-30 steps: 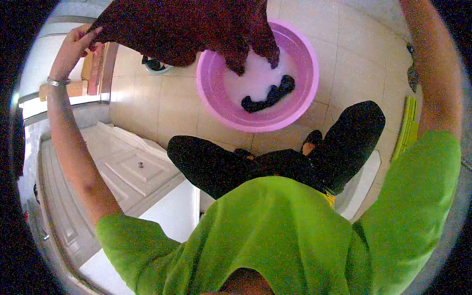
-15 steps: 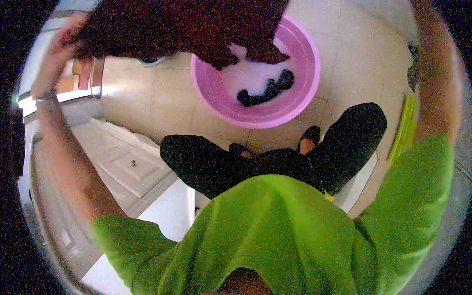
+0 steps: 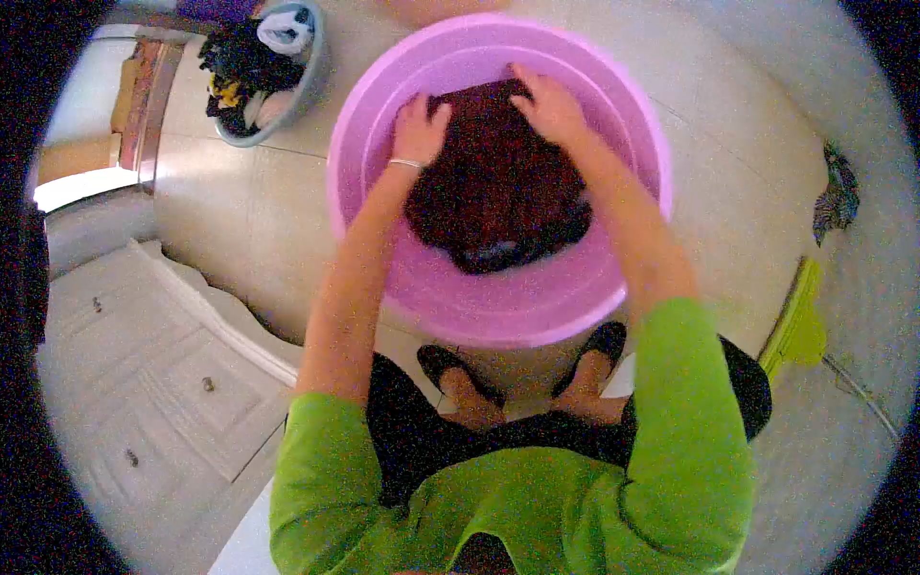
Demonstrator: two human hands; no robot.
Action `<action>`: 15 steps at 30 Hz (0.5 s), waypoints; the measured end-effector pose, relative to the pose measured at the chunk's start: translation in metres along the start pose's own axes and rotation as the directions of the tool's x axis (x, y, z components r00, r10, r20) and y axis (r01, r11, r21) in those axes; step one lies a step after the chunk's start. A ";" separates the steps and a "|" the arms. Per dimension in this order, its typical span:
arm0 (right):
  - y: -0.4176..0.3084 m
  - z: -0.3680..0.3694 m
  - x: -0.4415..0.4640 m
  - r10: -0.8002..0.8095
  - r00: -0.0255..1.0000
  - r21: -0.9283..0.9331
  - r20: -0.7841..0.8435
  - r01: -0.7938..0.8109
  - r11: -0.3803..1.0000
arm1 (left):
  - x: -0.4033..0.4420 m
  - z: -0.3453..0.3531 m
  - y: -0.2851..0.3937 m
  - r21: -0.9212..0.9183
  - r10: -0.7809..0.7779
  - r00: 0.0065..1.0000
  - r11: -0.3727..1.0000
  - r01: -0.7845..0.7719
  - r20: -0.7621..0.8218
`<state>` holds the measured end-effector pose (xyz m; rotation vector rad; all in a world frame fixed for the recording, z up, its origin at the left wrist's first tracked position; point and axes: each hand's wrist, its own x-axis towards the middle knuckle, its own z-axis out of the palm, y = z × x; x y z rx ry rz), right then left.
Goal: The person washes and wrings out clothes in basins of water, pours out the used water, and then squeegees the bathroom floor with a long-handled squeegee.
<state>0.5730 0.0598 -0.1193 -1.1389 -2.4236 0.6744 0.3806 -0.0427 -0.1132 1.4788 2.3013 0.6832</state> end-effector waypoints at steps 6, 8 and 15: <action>-0.038 0.066 -0.058 0.172 0.985 -0.344 -0.021 -0.168 0.924 | -0.051 0.048 -0.003 0.348 0.230 0.973 0.913 -0.213 -0.011; -0.047 0.061 -0.081 0.207 0.978 -0.337 0.021 -0.188 0.923 | -0.075 0.051 0.002 0.362 0.170 0.985 0.918 -0.164 0.015; -0.033 0.063 -0.066 0.155 0.987 -0.264 -0.043 -0.160 0.951 | -0.057 0.056 0.006 0.374 0.104 0.991 0.919 -0.126 0.080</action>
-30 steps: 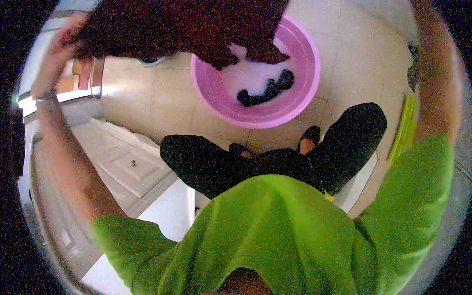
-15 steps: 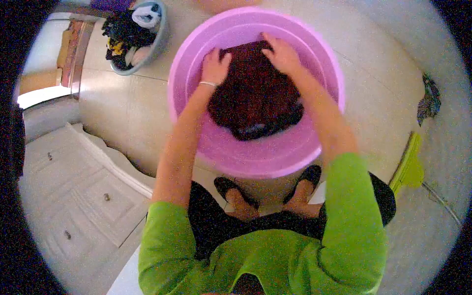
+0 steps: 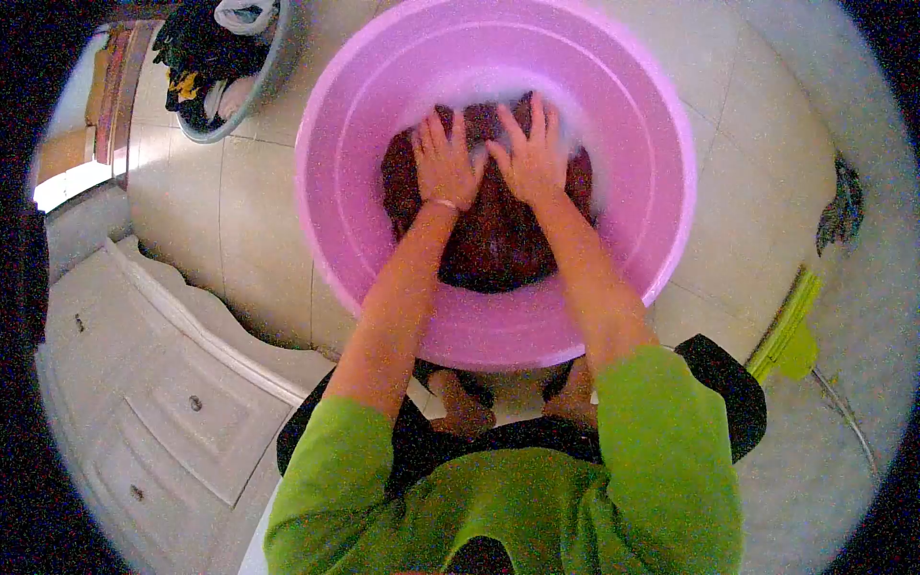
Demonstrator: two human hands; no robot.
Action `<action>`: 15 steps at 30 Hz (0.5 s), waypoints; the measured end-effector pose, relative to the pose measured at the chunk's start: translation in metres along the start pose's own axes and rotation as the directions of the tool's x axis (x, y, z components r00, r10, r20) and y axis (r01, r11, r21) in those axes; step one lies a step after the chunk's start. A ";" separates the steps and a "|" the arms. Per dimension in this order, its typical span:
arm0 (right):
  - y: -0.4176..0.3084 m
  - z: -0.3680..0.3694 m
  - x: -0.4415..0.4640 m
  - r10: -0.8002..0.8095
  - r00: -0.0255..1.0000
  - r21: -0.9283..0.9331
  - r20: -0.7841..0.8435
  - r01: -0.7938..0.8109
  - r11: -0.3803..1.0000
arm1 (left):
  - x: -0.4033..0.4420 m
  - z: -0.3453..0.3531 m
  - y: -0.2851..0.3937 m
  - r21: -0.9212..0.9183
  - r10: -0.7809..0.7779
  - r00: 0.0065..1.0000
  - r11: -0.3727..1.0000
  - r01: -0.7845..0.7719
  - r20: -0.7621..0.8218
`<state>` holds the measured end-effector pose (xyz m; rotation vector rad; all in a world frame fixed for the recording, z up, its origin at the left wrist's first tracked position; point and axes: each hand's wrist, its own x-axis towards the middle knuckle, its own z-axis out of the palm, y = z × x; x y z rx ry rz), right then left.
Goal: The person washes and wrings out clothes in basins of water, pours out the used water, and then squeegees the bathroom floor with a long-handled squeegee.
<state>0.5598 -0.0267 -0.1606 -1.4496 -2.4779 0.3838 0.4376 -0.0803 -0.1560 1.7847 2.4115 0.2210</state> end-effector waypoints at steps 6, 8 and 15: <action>0.011 -0.022 0.029 0.256 0.951 0.294 -0.173 -0.199 0.935 | 0.033 -0.014 -0.022 -0.615 -0.193 0.953 0.789 0.008 -0.235; 0.015 -0.010 0.041 0.251 0.939 0.121 0.234 -0.284 0.951 | 0.039 -0.022 -0.016 -0.193 -0.407 0.908 0.887 0.419 0.100; -0.001 -0.098 0.042 0.149 0.947 0.932 0.283 -0.309 0.191 | 0.030 -0.073 -0.041 -0.949 -0.094 0.983 0.261 0.179 0.160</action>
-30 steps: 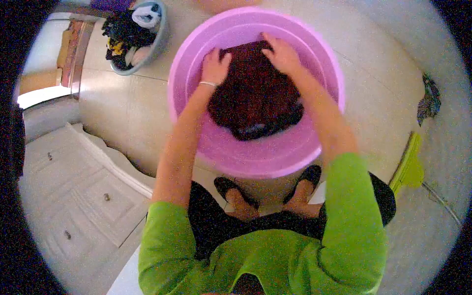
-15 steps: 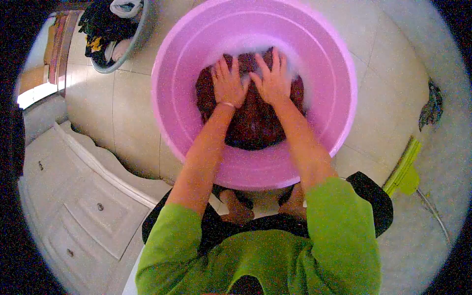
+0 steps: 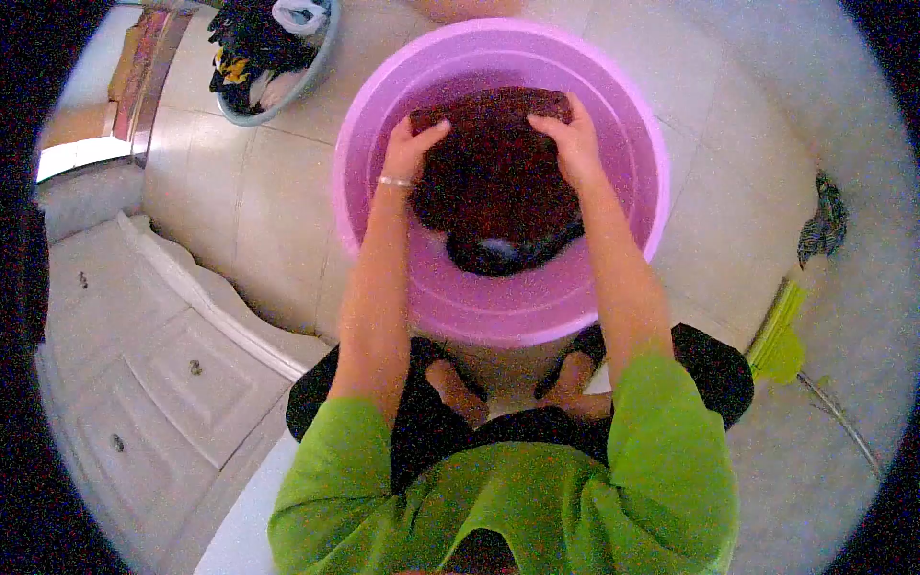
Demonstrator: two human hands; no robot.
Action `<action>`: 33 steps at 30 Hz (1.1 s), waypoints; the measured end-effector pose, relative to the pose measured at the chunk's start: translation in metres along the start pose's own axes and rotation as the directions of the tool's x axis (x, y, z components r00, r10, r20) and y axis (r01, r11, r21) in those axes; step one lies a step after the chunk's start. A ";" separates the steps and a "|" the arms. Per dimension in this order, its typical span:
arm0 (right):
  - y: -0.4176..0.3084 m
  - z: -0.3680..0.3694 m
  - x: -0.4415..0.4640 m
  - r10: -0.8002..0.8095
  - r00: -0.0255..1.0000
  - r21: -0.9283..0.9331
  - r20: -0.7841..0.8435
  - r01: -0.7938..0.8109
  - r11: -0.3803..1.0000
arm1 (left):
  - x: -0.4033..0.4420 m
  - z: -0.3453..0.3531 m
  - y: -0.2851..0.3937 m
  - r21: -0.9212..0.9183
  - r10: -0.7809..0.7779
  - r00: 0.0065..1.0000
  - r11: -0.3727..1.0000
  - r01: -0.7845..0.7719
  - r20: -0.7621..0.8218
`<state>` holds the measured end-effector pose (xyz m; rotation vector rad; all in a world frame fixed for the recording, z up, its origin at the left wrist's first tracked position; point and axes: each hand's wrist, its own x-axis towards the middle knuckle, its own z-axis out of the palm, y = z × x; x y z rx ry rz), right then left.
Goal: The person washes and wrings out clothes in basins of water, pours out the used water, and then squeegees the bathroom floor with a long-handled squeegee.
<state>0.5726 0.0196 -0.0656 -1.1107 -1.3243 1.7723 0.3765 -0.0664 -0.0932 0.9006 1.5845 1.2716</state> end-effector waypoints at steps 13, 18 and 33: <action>-0.011 0.095 -0.044 0.331 0.944 -0.881 0.013 -0.146 0.451 | -0.057 0.090 -0.013 -0.959 -0.391 0.918 0.278 0.052 -0.063; -0.016 0.099 -0.066 -0.176 0.979 -0.975 0.100 0.132 0.181 | -0.066 0.108 -0.030 -0.821 -0.390 0.909 0.560 0.108 -0.146; -0.029 0.029 -0.035 -0.032 0.995 -0.966 0.092 0.097 0.241 | -0.062 0.136 0.033 -0.914 -0.504 0.854 0.393 0.098 -0.125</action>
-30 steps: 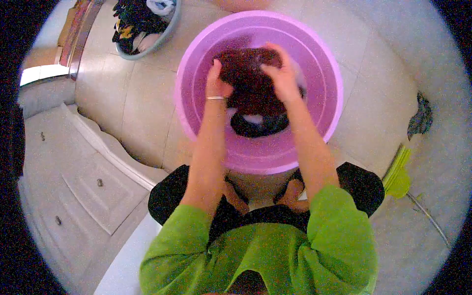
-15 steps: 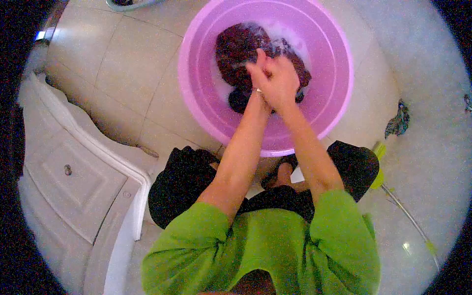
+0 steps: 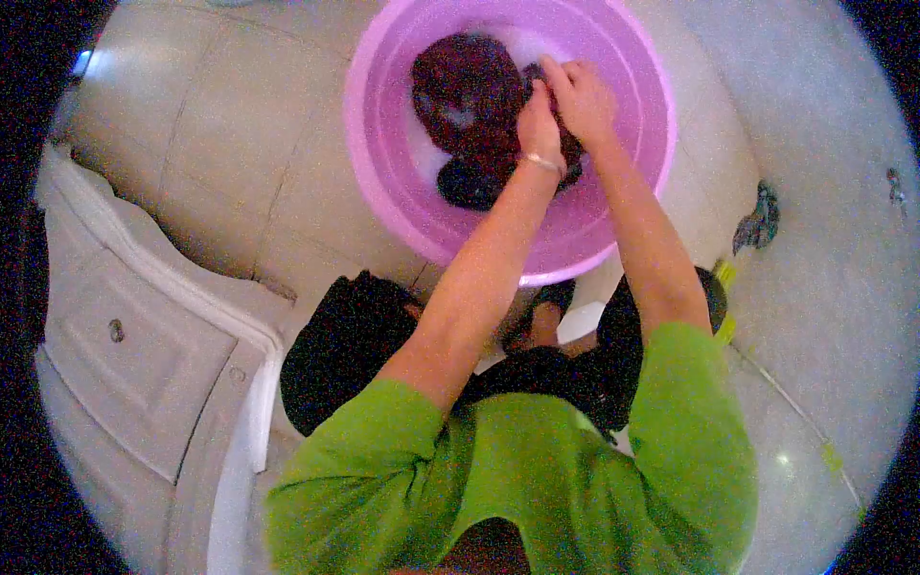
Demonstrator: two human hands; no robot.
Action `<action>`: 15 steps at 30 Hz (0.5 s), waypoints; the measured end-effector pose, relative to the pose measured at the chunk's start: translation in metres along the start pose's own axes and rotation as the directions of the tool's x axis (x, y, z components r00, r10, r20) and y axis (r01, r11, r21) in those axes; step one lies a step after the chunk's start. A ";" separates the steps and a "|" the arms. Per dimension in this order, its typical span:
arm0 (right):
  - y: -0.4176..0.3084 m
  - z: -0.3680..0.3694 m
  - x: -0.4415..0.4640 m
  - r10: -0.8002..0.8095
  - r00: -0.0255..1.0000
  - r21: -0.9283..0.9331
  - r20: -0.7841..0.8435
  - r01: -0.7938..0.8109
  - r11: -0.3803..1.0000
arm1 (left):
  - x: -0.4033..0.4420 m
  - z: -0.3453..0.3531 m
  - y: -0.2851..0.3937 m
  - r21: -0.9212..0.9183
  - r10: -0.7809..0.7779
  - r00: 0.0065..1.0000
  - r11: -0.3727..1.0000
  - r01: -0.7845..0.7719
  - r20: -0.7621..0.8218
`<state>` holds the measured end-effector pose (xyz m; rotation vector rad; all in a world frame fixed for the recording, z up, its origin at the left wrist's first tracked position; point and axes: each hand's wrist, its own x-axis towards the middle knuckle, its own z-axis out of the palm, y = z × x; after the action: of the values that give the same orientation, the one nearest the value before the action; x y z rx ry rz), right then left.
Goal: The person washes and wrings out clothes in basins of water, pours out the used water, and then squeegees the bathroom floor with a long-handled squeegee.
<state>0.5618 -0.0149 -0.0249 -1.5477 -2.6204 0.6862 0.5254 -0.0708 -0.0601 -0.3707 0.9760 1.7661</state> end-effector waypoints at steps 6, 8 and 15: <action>0.006 -0.048 -0.031 -0.444 0.881 0.228 -0.162 0.471 0.852 | -0.034 0.022 0.040 -0.288 0.013 0.784 0.934 0.212 0.620; 0.005 -0.074 -0.025 -0.209 0.973 0.604 -0.101 0.227 0.764 | -0.043 0.037 0.038 -0.171 0.218 0.724 0.975 -0.139 0.654; -0.065 -0.167 -0.040 -0.366 0.804 0.264 -0.468 0.523 0.810 | -0.103 0.064 0.077 -0.143 0.785 0.342 0.473 -0.869 0.517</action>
<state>0.5673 -0.0152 0.1589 -0.7921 -2.2371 0.6933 0.5124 -0.0982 0.0808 0.9050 0.9348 2.4785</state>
